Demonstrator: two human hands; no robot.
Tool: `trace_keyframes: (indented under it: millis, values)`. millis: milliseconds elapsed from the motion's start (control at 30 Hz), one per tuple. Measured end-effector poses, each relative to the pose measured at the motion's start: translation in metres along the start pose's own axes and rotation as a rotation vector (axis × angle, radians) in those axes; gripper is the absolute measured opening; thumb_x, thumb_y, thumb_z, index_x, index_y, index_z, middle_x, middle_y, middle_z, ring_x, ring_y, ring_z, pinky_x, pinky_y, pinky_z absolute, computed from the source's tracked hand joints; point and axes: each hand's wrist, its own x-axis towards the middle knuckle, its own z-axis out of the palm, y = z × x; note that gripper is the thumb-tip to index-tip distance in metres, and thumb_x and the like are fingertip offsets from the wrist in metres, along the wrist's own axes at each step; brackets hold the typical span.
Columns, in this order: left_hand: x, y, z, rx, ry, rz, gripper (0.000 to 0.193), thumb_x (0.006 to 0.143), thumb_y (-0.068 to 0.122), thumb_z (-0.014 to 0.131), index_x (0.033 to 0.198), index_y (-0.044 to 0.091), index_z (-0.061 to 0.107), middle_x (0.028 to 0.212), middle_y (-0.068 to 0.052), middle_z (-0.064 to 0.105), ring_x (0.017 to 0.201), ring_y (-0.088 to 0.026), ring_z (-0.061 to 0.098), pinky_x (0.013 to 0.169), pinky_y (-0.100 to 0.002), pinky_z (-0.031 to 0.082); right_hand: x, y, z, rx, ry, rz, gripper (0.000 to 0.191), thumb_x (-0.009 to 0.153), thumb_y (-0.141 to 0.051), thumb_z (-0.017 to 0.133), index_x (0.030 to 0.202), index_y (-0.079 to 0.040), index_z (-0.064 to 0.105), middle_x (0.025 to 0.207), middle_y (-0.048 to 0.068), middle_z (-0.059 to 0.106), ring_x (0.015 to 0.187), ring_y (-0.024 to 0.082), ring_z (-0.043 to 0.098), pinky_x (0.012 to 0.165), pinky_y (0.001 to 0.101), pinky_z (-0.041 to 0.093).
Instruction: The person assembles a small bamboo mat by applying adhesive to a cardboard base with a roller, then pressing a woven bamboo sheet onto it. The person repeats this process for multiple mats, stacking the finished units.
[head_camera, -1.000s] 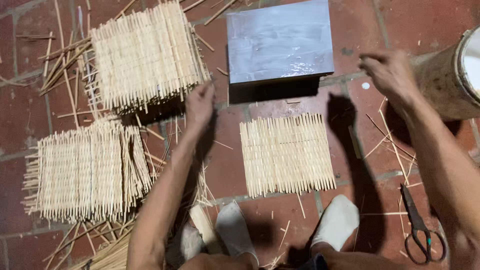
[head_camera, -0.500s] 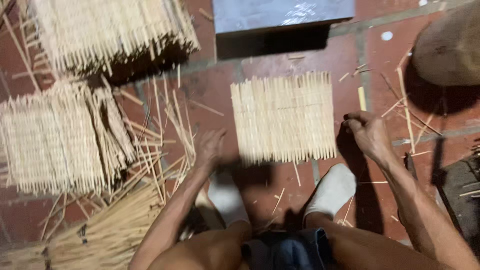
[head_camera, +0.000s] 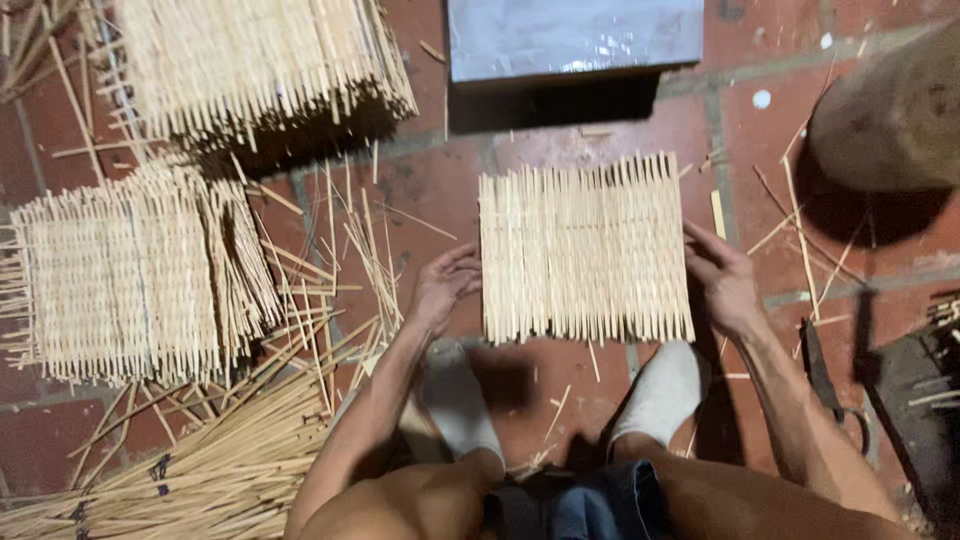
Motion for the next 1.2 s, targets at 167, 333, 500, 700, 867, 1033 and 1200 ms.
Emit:
trace_keyframes:
  millis: [167, 333, 500, 700, 867, 1033, 1200]
  values:
    - [0.007, 0.005, 0.006, -0.128, -0.051, -0.037, 0.056, 0.09, -0.007, 0.066, 0.144, -0.002, 0.053, 0.117, -0.018, 0.072, 0.102, -0.021, 0.071, 0.091, -0.03, 0.06, -0.009, -0.022, 0.005, 0.028, 0.077, -0.19, 0.055, 0.093, -0.005, 0.062, 0.147, -0.009, 0.052, 0.145, 0.014, 0.06, 0.128, 0.026, 0.061, 0.104, 0.0341, 0.055]
    - [0.006, 0.023, 0.001, -0.218, -0.072, 0.046, 0.046, 0.09, -0.005, 0.07, 0.135, -0.006, 0.06, 0.115, -0.022, 0.074, 0.1, -0.022, 0.074, 0.09, -0.03, 0.062, -0.006, -0.031, -0.003, -0.121, 0.143, -0.414, 0.027, 0.099, -0.011, 0.068, 0.126, -0.01, 0.074, 0.128, 0.014, 0.074, 0.117, 0.021, 0.072, 0.1, 0.0316, 0.062]
    - [-0.009, 0.083, -0.001, 0.07, 0.087, 0.086, 0.042, 0.087, -0.001, 0.075, 0.128, -0.01, 0.068, 0.106, -0.032, 0.07, 0.077, -0.034, 0.067, 0.064, -0.045, 0.055, -0.001, -0.09, -0.025, -0.386, 0.184, -0.586, 0.016, 0.099, -0.016, 0.073, 0.109, -0.005, 0.077, 0.103, 0.014, 0.072, 0.091, 0.019, 0.068, 0.075, 0.0315, 0.057]
    - [0.031, 0.22, 0.037, 0.212, 0.188, 0.239, 0.041, 0.086, 0.008, 0.071, 0.124, -0.003, 0.064, 0.105, -0.01, 0.074, 0.081, -0.016, 0.076, 0.067, -0.03, 0.064, 0.056, -0.211, -0.034, -0.193, 0.248, -0.446, 0.018, 0.098, -0.015, 0.076, 0.112, -0.005, 0.075, 0.099, 0.01, 0.075, 0.075, 0.014, 0.069, 0.06, 0.0293, 0.057]
    - [0.097, 0.313, 0.079, 0.418, 0.224, 0.357, 0.029, 0.087, 0.003, 0.073, 0.115, -0.002, 0.072, 0.095, -0.015, 0.077, 0.069, -0.015, 0.071, 0.055, -0.024, 0.06, 0.15, -0.267, -0.022, 0.008, 0.179, -0.393, 0.009, 0.099, -0.005, 0.075, 0.107, -0.001, 0.074, 0.092, 0.011, 0.074, 0.069, 0.012, 0.067, 0.056, 0.0241, 0.054]
    - [0.148, 0.33, 0.094, 0.42, 0.222, 0.3, 0.02, 0.085, 0.003, 0.074, 0.105, 0.001, 0.074, 0.09, -0.013, 0.078, 0.064, -0.014, 0.074, 0.049, -0.024, 0.062, 0.208, -0.251, -0.023, 0.002, 0.201, -0.258, 0.005, 0.097, -0.005, 0.073, 0.102, -0.003, 0.075, 0.089, 0.009, 0.075, 0.066, 0.011, 0.067, 0.054, 0.0237, 0.055]
    - [0.194, 0.33, 0.078, 0.345, 0.132, 0.34, 0.012, 0.086, -0.001, 0.067, 0.096, 0.001, 0.073, 0.082, -0.011, 0.077, 0.061, -0.014, 0.076, 0.05, -0.028, 0.063, 0.239, -0.248, -0.03, 0.055, 0.138, -0.288, 0.003, 0.099, -0.006, 0.077, 0.098, -0.006, 0.074, 0.088, 0.004, 0.074, 0.07, 0.009, 0.069, 0.062, 0.0263, 0.059]
